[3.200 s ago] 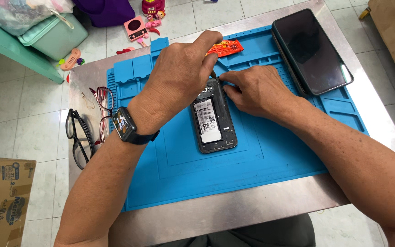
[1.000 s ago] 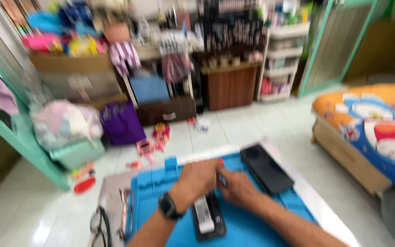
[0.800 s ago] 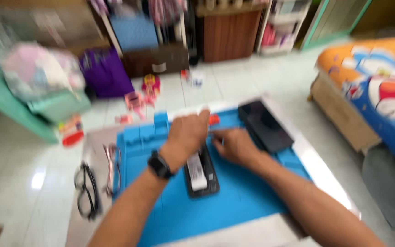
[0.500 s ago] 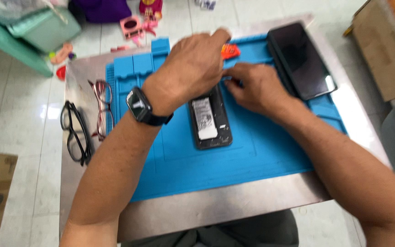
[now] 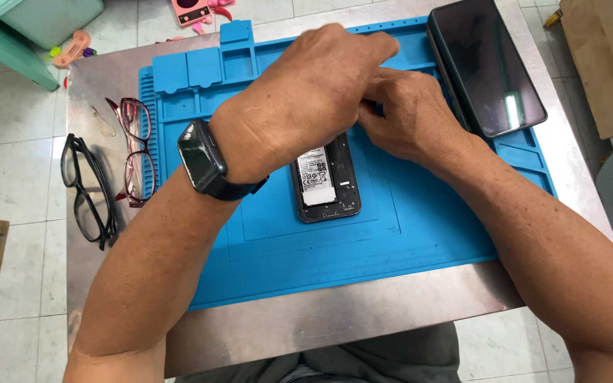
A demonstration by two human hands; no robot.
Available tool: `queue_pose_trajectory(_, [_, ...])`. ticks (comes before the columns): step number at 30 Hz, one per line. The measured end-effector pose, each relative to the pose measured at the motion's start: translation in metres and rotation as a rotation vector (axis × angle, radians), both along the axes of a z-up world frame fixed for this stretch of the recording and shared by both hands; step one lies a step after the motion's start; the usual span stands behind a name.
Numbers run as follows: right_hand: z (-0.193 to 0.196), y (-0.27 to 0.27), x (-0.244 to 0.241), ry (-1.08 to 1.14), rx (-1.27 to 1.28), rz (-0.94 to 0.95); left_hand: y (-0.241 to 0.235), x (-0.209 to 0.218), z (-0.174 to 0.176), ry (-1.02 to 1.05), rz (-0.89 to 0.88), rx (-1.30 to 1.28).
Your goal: The person uses a small metal tool to pry and separate the back cover of a disassembled smartphone resting on a blue work mat. The hands carefully work along the edges of the device to loosen the casing while the camera moves frequently.
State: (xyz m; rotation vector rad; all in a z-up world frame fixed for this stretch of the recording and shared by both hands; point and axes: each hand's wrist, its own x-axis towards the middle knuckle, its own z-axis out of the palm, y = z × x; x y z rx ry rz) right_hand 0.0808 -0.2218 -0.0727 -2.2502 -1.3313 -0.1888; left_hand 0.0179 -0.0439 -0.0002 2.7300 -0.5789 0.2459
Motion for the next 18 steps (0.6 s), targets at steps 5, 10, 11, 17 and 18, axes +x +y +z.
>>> queue_pose_trajectory(5, [-0.001,-0.001,0.003,-0.049,0.032,0.066,-0.001,0.017,-0.02,-0.22,0.232,0.173])
queue_pose_trajectory(10, [-0.004,-0.002,0.005,-0.095,0.028,0.068,0.005,0.017,-0.02,-0.423,0.384,0.269])
queue_pose_trajectory(11, [-0.006,-0.002,0.005,-0.091,0.024,0.07,0.006,0.009,-0.011,-0.257,0.273,0.143])
queue_pose_trajectory(17, [-0.004,-0.001,0.005,-0.062,0.046,0.071,0.003,0.028,-0.029,-0.226,0.21,0.151])
queue_pose_trajectory(18, [-0.004,-0.001,0.006,-0.074,0.018,0.049,0.005,0.035,-0.037,-0.396,0.262,0.196])
